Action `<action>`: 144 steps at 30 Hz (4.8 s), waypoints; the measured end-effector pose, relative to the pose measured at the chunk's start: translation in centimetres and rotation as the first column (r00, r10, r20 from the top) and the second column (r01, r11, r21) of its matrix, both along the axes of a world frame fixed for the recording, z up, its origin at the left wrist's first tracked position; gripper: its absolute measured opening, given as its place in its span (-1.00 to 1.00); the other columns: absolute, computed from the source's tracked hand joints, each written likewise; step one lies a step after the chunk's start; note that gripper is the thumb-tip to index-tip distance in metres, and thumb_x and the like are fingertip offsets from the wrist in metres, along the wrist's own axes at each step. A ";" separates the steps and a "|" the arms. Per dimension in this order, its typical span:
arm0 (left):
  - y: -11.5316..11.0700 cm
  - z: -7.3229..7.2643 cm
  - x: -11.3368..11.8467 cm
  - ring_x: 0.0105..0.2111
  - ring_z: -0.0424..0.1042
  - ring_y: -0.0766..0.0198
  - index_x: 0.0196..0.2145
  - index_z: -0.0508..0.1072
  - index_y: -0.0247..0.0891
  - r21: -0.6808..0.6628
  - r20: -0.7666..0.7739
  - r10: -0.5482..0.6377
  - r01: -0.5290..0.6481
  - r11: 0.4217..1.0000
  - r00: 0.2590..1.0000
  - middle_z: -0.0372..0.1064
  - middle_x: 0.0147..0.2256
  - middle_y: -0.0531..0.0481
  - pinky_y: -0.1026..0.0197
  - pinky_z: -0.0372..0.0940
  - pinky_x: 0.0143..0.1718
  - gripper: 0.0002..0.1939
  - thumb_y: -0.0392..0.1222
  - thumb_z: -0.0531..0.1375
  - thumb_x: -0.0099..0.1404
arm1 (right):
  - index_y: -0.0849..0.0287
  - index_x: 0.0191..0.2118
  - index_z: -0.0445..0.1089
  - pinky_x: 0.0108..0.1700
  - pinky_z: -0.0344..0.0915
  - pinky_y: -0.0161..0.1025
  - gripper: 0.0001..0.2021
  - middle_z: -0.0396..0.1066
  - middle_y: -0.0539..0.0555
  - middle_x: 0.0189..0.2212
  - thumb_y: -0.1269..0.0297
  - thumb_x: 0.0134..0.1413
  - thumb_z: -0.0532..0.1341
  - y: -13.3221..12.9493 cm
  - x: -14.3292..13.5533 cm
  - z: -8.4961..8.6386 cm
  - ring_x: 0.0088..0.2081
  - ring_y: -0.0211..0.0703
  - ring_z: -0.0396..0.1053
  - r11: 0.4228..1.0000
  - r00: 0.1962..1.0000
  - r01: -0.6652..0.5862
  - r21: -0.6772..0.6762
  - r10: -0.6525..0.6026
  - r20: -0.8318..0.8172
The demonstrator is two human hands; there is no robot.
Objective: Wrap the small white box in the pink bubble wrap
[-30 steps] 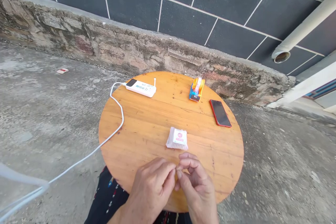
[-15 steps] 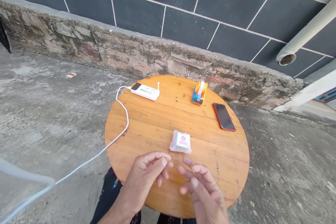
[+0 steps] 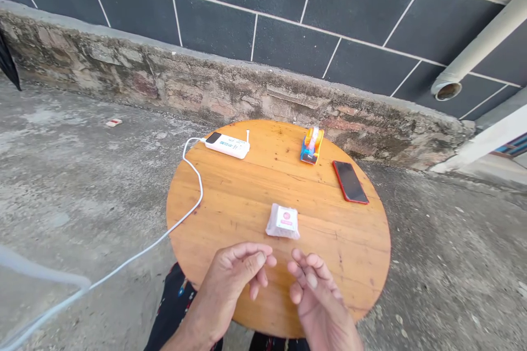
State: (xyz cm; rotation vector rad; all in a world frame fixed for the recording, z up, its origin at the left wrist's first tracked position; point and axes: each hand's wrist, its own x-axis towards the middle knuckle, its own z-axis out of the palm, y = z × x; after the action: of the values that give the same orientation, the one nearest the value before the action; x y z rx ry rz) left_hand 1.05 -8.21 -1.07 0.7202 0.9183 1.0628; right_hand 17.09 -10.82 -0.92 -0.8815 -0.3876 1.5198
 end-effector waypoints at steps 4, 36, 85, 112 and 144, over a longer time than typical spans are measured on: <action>0.1 0.0 -0.3 -0.58 0.26 0.36 -0.43 0.49 -0.34 0.067 -0.284 0.010 0.009 0.998 0.959 0.43 -0.50 -0.03 0.33 0.11 -0.59 -0.72 -0.01 0.25 0.14 | 0.11 -0.27 0.49 -0.48 0.33 -0.39 -0.79 0.47 0.10 -0.21 0.37 -0.12 0.40 0.1 0.1 -0.3 -0.25 -0.14 0.44 1.000 1.000 -0.016 0.018 0.015 0.007; 0.5 -2.4 1.4 -0.55 0.29 0.35 -0.50 0.34 -0.25 0.722 -0.667 0.522 0.288 0.629 0.531 0.25 -0.57 0.07 0.34 0.17 -0.50 -0.79 -0.45 0.02 0.19 | 0.11 -0.26 0.47 -0.33 0.42 -0.32 -0.82 0.52 0.06 -0.42 0.13 0.08 0.25 -0.3 0.5 -1.6 -0.45 -0.18 0.46 0.967 0.489 -0.067 0.246 -0.183 0.853; 6.6 -2.9 2.6 -0.17 0.38 0.15 0.14 0.27 -0.09 0.360 -0.613 0.120 0.141 0.922 0.781 0.36 -0.07 -0.07 0.15 0.37 -0.20 -0.37 -0.34 0.13 0.08 | 0.03 0.21 0.11 0.05 0.33 0.00 -0.31 0.32 0.16 0.10 0.25 -0.07 0.32 9.9 5.2 -0.2 0.10 0.13 0.29 0.745 -0.091 -0.654 0.127 -0.245 0.965; 6.6 -3.0 2.5 -0.03 0.33 0.09 0.15 0.23 -0.21 0.465 -0.556 0.152 0.153 0.872 0.817 0.32 0.01 -0.14 0.04 0.28 0.00 -0.36 -0.39 0.14 0.08 | 0.12 -0.33 0.42 -0.28 0.26 -0.21 -0.81 0.48 0.06 -0.38 0.35 0.21 0.07 12.3 2.5 2.0 -0.36 -0.16 0.43 0.743 -0.205 -0.642 0.187 -0.402 0.892; 6.7 -3.3 2.8 0.03 0.31 0.08 0.13 0.24 -0.25 0.465 -0.508 0.155 0.119 0.877 0.847 0.28 0.07 -0.17 0.03 0.28 0.04 -0.41 -0.39 0.12 0.12 | 0.13 -0.06 0.39 0.01 0.24 0.02 -0.75 0.46 0.16 -0.10 0.40 0.22 0.05 11.3 4.3 2.0 -0.09 -0.02 0.40 0.681 -0.180 -0.697 0.222 -0.466 0.866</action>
State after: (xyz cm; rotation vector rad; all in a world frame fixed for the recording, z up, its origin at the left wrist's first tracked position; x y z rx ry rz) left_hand 3.86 -1.51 -4.40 1.4882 1.1412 1.1430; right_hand 21.42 0.47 1.10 -1.1962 -2.3134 0.1441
